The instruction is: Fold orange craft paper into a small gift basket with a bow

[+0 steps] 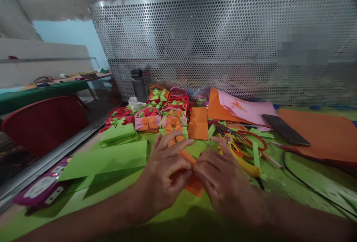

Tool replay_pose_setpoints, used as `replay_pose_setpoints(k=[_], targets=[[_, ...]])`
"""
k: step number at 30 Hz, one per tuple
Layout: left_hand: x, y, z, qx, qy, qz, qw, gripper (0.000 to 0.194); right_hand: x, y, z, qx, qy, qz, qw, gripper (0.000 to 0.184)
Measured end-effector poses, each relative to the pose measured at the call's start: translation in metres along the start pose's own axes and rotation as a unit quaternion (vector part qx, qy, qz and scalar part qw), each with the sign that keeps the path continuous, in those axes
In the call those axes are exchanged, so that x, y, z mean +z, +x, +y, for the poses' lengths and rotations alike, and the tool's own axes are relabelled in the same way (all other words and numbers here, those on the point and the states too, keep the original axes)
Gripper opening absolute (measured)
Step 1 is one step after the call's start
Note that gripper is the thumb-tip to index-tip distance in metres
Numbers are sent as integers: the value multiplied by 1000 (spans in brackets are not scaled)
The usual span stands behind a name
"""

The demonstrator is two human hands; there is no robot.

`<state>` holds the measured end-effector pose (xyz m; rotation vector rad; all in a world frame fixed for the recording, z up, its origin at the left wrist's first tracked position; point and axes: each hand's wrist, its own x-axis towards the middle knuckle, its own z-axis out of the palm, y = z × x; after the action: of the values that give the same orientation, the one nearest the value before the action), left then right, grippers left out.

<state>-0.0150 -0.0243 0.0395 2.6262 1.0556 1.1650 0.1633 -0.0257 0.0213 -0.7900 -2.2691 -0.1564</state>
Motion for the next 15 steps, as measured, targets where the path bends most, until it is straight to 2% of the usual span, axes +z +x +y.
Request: replay_pose_setpoints(k=[10, 15], targets=[[-7, 1, -4, 9, 12, -3, 1000, 17, -3, -1, 1, 5, 1, -4, 1000, 20], [-17, 4, -13, 5, 38, -20, 999, 15, -5, 1, 4, 16, 3, -5, 1000, 21]])
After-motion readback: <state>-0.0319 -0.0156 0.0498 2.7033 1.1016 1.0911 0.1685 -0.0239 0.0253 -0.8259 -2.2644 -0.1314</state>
